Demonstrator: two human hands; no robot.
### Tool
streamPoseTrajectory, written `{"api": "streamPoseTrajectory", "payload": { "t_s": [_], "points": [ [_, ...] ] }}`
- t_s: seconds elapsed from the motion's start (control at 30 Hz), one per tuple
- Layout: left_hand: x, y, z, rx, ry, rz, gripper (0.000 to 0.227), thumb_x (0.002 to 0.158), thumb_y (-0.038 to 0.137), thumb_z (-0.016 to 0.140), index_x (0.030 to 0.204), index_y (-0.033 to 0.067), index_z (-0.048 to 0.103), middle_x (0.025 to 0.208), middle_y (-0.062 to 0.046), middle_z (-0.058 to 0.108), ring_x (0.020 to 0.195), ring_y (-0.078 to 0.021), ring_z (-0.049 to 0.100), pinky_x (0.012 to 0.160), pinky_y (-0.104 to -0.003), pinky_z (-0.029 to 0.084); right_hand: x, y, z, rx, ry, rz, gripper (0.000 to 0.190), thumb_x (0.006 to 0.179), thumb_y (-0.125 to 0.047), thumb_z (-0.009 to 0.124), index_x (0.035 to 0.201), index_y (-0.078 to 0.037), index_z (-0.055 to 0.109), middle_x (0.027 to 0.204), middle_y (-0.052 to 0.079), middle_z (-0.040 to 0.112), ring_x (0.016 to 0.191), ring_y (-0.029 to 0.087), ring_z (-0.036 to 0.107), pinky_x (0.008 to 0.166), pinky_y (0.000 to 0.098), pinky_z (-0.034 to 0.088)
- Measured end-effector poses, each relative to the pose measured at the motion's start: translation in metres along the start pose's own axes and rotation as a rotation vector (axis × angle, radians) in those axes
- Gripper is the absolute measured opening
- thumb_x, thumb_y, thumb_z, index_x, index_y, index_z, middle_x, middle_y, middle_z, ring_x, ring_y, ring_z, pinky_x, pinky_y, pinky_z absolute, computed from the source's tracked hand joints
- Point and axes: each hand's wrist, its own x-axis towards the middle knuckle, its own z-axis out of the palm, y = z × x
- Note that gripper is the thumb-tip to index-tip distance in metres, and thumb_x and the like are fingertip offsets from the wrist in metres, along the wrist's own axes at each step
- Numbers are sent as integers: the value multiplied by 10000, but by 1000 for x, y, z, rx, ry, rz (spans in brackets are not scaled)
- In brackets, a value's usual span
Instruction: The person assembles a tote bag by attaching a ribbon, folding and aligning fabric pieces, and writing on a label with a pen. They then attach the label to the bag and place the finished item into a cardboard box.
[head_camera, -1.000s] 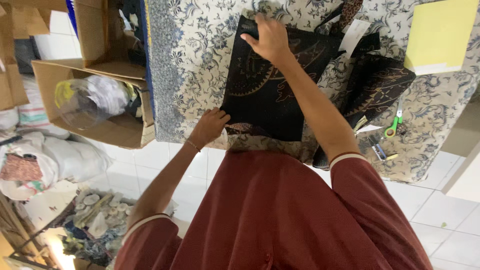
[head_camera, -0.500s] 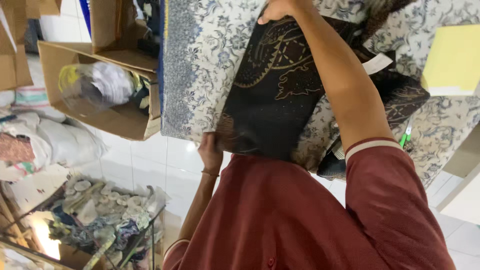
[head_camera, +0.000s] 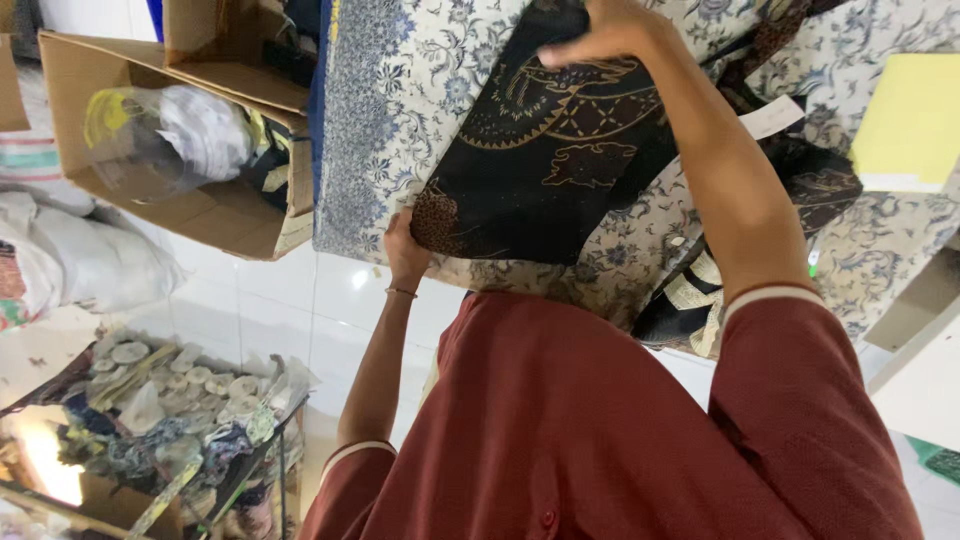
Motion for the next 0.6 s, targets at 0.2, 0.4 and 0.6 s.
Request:
{"api": "streamPoseTrajectory", "payload": {
  "t_s": [0.2, 0.4, 0.6],
  "points": [
    [-8, 6, -21, -249, -124, -175, 206, 816, -100, 602, 987, 9, 571, 785, -149, 578, 736, -311, 573, 660, -364, 481, -73, -6, -84, 176, -568, 527, 960, 813, -609, 838, 1341, 152, 583, 1220, 342, 658, 1048, 511, 678, 865, 597, 557],
    [-20, -16, -6, -548, 49, -243, 266, 854, -194, 508, 930, 44, 419, 856, -12, 382, 795, -121, 357, 650, -281, 344, -92, 1, -113, 435, -373, 410, 1010, 715, -478, 889, 1522, -5, 506, 1481, 277, 524, 1389, 447, 451, 1117, 569, 372],
    [-10, -74, 55, -515, 210, -424, 412, 782, -204, 474, 1126, 8, 558, 961, -38, 620, 829, -139, 560, 745, -276, 507, -80, -10, -73, 273, -518, 570, 980, 833, -484, 798, 1610, -92, 346, 1656, 197, 303, 1514, 423, 283, 1184, 617, 286]
  ]
}}
